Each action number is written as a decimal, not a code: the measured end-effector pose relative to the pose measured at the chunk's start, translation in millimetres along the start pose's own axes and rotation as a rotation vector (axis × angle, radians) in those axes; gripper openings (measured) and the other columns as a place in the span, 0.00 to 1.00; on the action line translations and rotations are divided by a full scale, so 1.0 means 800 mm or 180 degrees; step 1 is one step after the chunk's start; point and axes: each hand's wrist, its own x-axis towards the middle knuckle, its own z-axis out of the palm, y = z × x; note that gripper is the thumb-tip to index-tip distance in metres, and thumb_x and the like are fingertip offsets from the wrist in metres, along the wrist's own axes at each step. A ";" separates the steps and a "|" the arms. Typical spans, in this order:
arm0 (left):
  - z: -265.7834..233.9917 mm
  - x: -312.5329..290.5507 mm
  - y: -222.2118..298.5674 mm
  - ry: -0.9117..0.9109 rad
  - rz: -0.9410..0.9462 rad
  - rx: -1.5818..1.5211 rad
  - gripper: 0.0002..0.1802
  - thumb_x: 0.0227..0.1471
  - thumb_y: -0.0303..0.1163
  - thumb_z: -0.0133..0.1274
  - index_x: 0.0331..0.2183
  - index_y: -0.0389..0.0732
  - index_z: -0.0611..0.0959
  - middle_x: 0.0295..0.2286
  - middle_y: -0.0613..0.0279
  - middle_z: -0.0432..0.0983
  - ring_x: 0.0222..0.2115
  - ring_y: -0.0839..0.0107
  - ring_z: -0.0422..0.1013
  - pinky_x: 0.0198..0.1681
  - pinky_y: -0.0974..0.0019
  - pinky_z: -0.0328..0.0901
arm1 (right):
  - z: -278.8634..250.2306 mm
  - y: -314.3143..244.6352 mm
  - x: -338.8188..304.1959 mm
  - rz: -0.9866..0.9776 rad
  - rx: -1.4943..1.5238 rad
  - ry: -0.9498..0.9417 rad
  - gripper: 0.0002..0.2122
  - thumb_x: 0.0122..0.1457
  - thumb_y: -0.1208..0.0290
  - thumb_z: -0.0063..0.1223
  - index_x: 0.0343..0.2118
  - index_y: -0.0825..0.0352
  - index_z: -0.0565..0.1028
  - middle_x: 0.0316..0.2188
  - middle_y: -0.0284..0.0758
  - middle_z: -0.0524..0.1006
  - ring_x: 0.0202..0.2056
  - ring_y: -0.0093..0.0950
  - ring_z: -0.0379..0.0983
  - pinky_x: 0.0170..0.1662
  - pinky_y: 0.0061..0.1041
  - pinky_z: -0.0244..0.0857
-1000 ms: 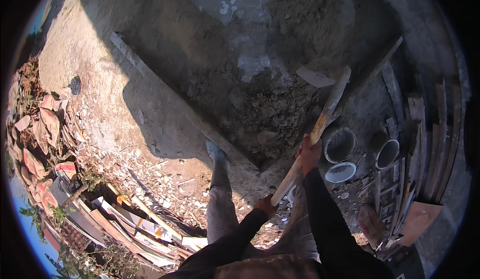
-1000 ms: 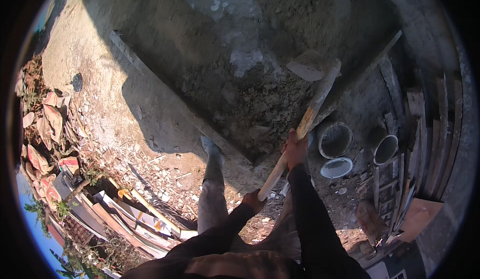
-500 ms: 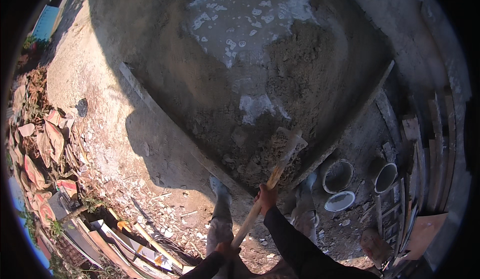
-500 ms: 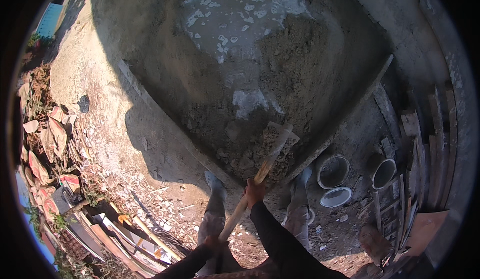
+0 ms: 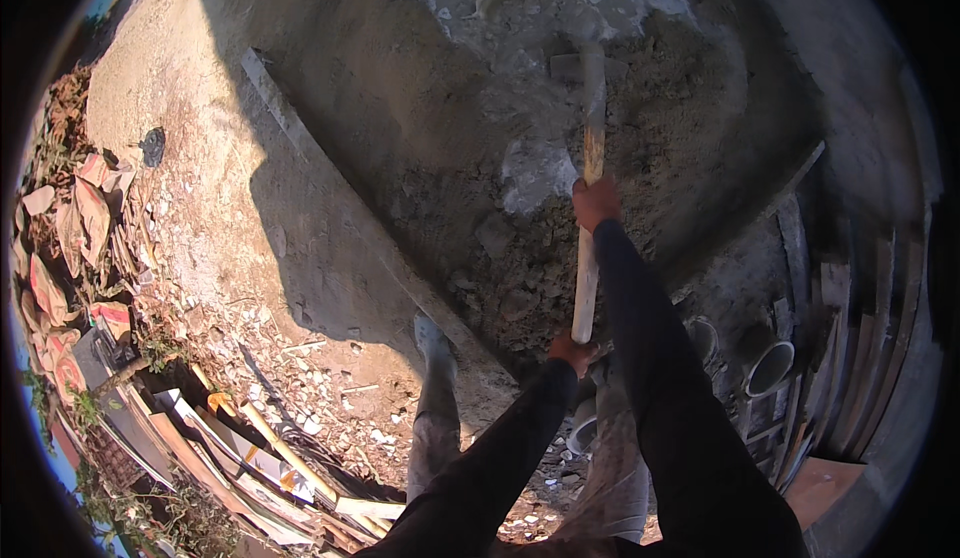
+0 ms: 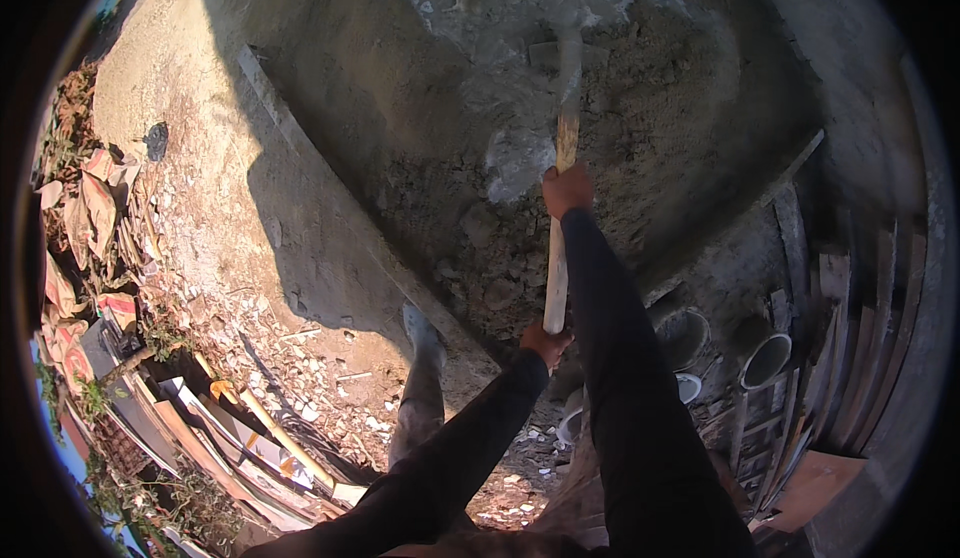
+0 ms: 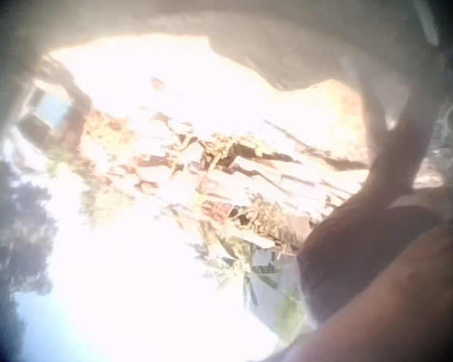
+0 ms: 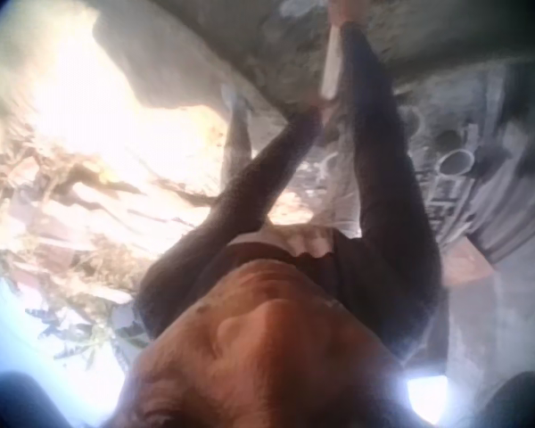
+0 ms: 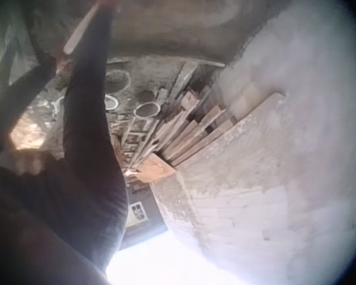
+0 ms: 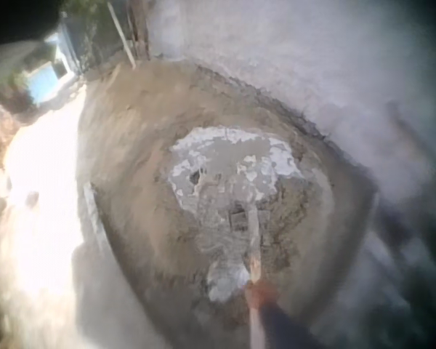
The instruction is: The person carries buckets of water and pours them into a pile of sand and cement, then uses a shovel to mix the materials together in an active work zone.
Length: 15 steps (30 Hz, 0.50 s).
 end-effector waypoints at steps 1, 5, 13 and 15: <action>0.001 -0.001 -0.029 -0.0071 -0.0104 -0.0006 0.12 0.47 0.34 0.59 0.27 0.36 0.74 0.13 0.64 0.66 0.11 0.75 0.62 0.13 0.64 0.58 | 0.015 0.031 -0.010 0.0093 -0.0037 -0.0108 0.27 0.57 0.60 0.49 0.53 0.75 0.58 0.36 0.52 0.74 0.34 0.47 0.75 0.35 0.43 0.73; -0.030 -0.047 -0.145 0.0243 -0.0268 0.0776 0.21 0.43 0.36 0.61 0.38 0.35 0.77 0.20 0.57 0.73 0.17 0.68 0.70 0.22 0.61 0.66 | 0.068 0.123 -0.113 0.0745 0.0018 -0.0623 0.26 0.56 0.60 0.50 0.51 0.74 0.61 0.37 0.50 0.74 0.33 0.42 0.76 0.34 0.42 0.73; -0.091 -0.203 -0.322 0.0524 -0.0599 0.1824 0.27 0.42 0.44 0.60 0.41 0.37 0.78 0.34 0.45 0.78 0.39 0.54 0.75 0.42 0.57 0.68 | 0.064 0.127 -0.363 0.1345 0.1235 -0.0721 0.19 0.54 0.66 0.51 0.44 0.73 0.62 0.18 0.39 0.71 0.16 0.28 0.72 0.16 0.29 0.65; -0.103 -0.218 -0.336 0.0606 -0.0496 0.1690 0.26 0.43 0.45 0.60 0.41 0.37 0.78 0.34 0.45 0.78 0.39 0.53 0.75 0.42 0.57 0.69 | 0.034 0.084 -0.389 0.1122 0.1474 -0.0889 0.19 0.55 0.68 0.49 0.45 0.72 0.62 0.18 0.38 0.70 0.16 0.27 0.72 0.17 0.28 0.65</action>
